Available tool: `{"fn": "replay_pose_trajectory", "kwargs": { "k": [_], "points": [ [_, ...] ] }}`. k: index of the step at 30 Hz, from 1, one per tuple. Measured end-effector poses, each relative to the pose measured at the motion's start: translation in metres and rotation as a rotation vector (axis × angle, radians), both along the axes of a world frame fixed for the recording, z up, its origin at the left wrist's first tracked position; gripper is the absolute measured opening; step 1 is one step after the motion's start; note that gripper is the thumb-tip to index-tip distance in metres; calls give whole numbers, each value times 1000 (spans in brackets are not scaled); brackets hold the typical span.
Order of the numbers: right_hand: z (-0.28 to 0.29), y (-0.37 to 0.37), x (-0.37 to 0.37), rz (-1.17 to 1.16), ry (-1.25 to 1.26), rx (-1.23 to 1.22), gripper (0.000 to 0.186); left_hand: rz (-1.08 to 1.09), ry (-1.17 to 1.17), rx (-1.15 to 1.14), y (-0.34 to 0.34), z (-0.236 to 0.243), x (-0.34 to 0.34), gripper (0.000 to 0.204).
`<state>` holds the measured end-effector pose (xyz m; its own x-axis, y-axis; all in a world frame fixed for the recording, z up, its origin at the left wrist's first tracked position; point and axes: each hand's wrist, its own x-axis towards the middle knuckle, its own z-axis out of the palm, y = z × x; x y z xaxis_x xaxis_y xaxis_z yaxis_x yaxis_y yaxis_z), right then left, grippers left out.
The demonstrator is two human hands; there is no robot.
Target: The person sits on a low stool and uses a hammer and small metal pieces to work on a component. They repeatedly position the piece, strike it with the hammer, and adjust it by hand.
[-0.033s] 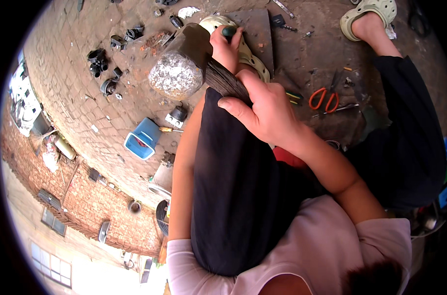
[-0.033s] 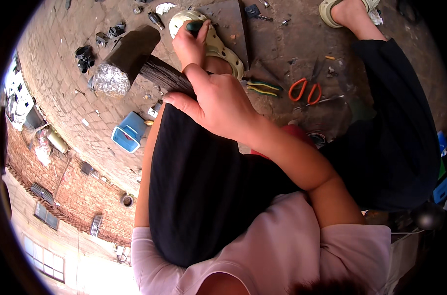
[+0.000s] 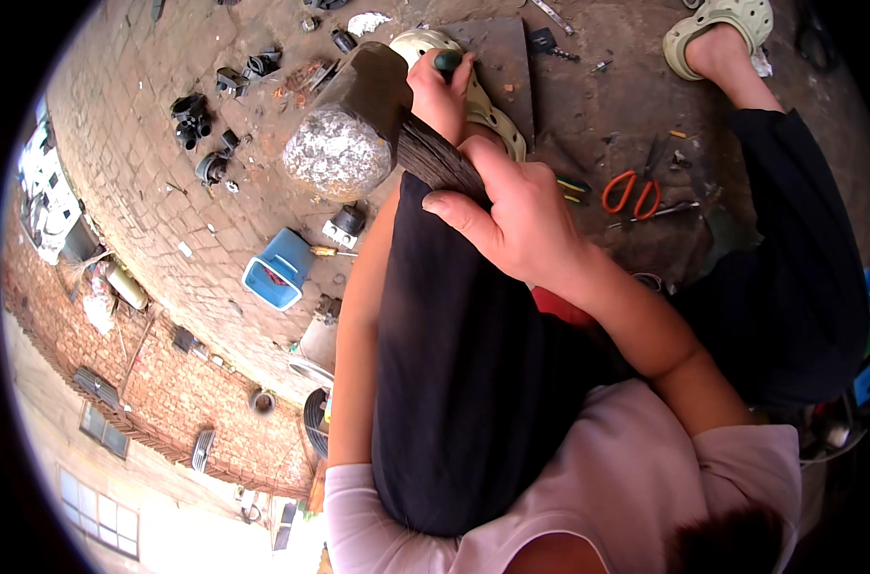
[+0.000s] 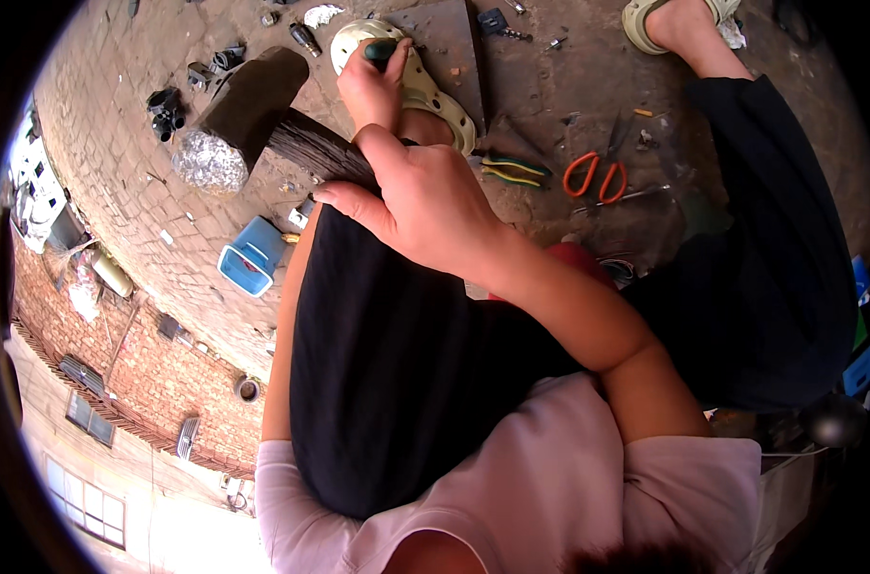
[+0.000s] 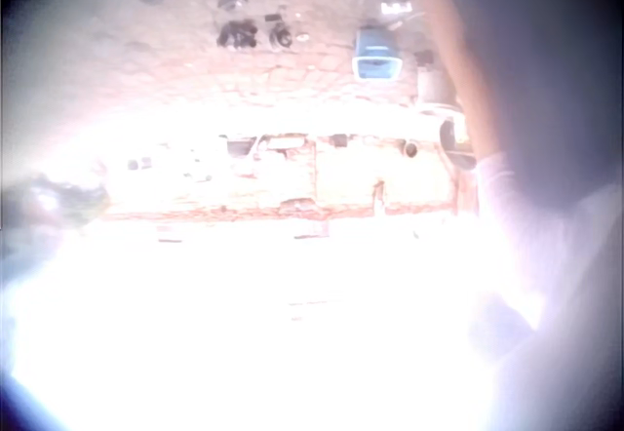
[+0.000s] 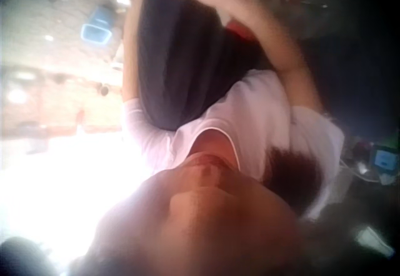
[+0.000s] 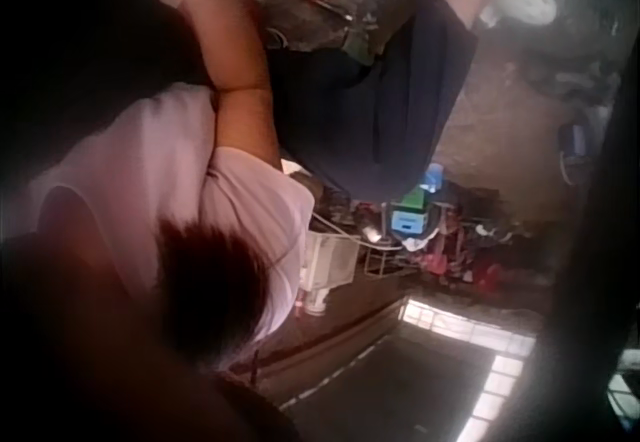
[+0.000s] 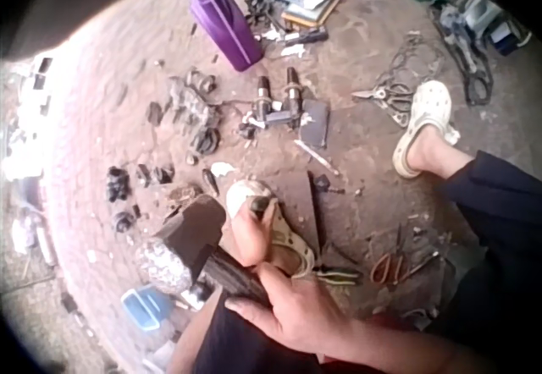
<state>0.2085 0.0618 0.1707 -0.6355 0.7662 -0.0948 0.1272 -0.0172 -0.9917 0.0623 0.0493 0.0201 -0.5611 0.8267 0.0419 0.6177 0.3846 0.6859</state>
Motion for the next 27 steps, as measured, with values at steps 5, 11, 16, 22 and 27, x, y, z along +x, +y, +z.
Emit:
{"fn": "replay_pose_trajectory", "kwargs": {
  "k": [5,11,16,22,27],
  "points": [
    [-14,-4,1,-100,-82,31,31,42,-14,-3,6,-9,12,30],
    [-45,-5,-7,-88,-323,-115,35,-35,5,-61,-18,-27,-8,43],
    [-19,-9,-6,-68,-103,-75,33,73,-76,39,4,-1,8,29],
    [-31,-19,0,-87,-115,-115,41,60,123,91,-2,-8,8,25],
    [-32,-15,5,-139,-86,-204,41,19,32,-17,-9,-23,-2,26]
  ]
}}
